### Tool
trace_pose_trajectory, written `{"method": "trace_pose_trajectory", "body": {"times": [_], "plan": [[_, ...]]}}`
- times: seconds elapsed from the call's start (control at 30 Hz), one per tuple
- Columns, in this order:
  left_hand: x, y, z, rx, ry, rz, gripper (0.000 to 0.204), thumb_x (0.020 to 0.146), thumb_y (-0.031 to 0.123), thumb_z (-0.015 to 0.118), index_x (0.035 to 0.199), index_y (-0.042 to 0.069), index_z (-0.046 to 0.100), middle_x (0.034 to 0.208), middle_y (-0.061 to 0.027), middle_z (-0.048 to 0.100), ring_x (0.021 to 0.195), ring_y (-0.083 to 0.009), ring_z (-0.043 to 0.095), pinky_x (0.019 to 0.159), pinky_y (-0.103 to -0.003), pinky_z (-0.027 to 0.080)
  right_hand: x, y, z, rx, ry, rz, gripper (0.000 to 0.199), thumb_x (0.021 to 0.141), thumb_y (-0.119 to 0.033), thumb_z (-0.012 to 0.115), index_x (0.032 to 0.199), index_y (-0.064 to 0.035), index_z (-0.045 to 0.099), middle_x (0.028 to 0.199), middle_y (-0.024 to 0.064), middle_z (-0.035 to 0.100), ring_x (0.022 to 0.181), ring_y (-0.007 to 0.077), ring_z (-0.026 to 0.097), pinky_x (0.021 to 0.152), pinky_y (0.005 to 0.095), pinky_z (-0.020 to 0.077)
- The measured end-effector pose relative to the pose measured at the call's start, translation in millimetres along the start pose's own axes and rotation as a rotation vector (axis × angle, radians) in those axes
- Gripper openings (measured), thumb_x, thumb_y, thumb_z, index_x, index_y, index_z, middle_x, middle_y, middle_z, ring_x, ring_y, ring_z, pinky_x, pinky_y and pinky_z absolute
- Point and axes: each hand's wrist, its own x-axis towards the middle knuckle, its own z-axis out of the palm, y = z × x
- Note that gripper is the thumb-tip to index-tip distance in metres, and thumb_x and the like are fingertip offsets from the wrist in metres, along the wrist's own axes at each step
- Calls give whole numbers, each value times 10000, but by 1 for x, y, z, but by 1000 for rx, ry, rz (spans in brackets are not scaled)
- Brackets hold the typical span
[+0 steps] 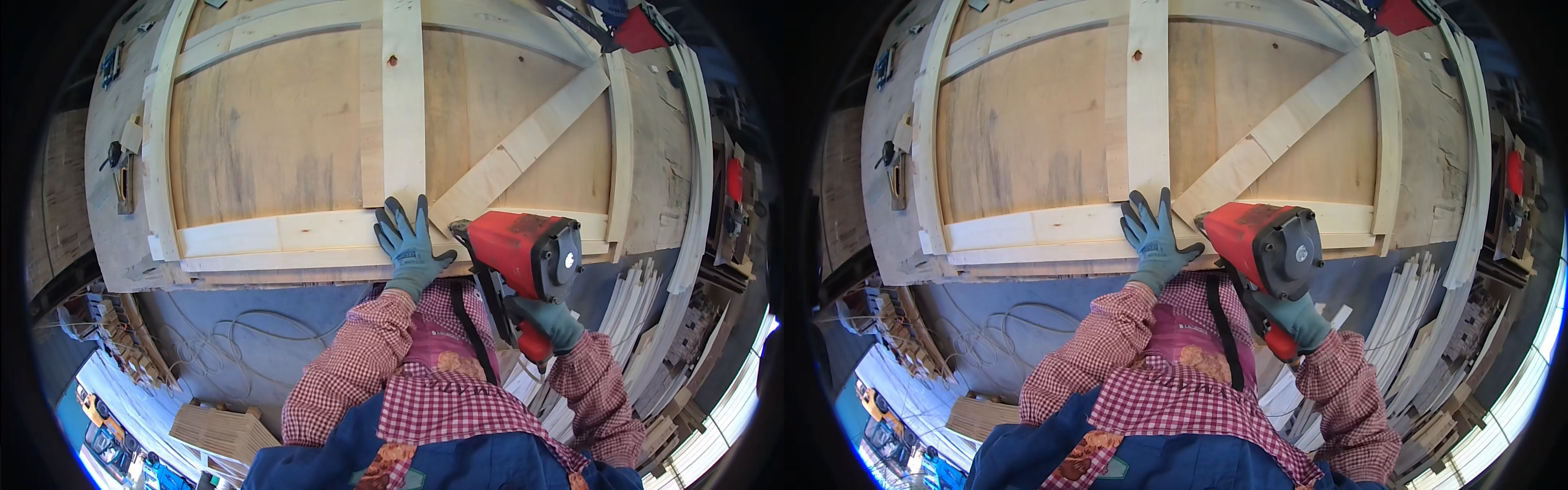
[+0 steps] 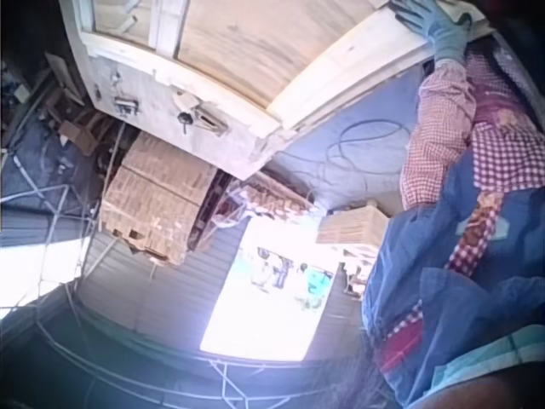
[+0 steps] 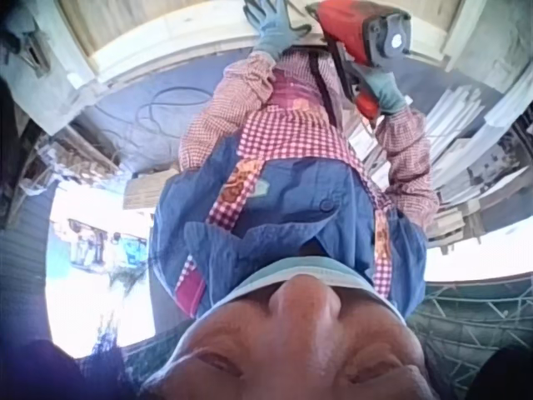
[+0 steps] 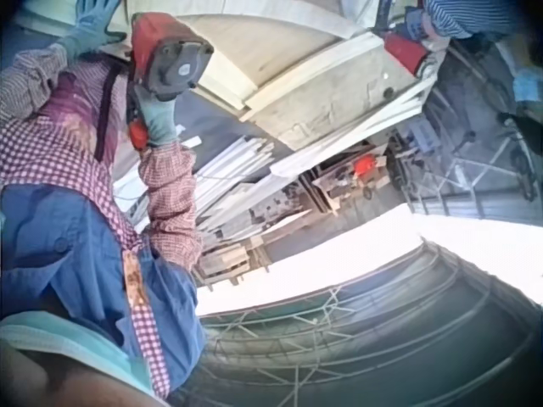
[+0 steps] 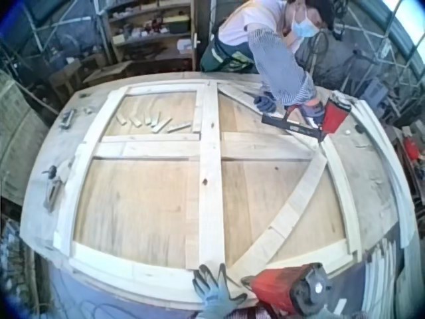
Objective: The person assembles wooden frames by positioning planks on a workbench and fastening them with a pneumatic nail gun. They repeatedly align pieces, drive nails, and stack completed frames on the floor.
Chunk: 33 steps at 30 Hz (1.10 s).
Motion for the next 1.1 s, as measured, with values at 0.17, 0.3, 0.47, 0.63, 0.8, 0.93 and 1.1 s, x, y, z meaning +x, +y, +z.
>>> {"method": "trace_pose_trajectory", "body": {"times": [0.17,0.3,0.47,0.63,0.8,0.93,1.1], "plan": [[0,1,0,-16,1,17,1321,554,508,835,1536,204,7,1528,-319,-125,1389,-553,-92,1098,-636,-10,3,-2,1,93,18,86,384,810,-84,652,1178,-25,558,955,57,619,788,136,588,668,292,509],[0,2,0,15,8,-1,1323,548,513,836,1536,206,11,1528,-319,-123,1387,-555,-99,1090,-648,-8,6,-4,-10,-52,-14,-127,396,799,-54,651,1183,-29,558,991,44,617,809,120,577,669,277,504],[-1,-2,5,27,60,23,1327,536,556,824,1536,191,32,1524,-335,-93,1384,-557,-99,1095,-639,-11,-17,-1,-29,286,66,94,478,766,1,656,1230,-41,549,1067,32,600,879,103,561,710,259,502],[2,-3,14,68,108,66,1339,536,626,800,1532,127,58,1510,-368,-78,1400,-514,-131,1104,-604,-49,-69,57,-102,395,211,101,573,770,-7,669,1317,-55,503,1185,36,576,1038,123,538,865,283,477],[-5,-3,10,160,138,-6,1348,487,622,823,1536,193,93,1554,-279,-67,1398,-530,-57,1128,-594,36,-113,134,-210,506,484,173,536,750,8,697,1253,-42,519,1015,92,648,819,168,640,690,292,544],[-5,19,1,233,75,-135,1269,550,530,825,1534,175,106,1559,-263,6,1407,-510,19,1144,-561,81,-100,164,-303,544,808,68,249,769,-39,695,994,1,597,713,107,642,513,202,616,448,325,510],[-10,58,5,167,89,-75,1088,659,399,789,1511,100,180,1534,-253,169,1408,-452,144,1150,-514,155,-45,224,-414,646,915,202,194,765,-118,692,889,0,600,625,103,621,444,217,581,408,331,490]]}}
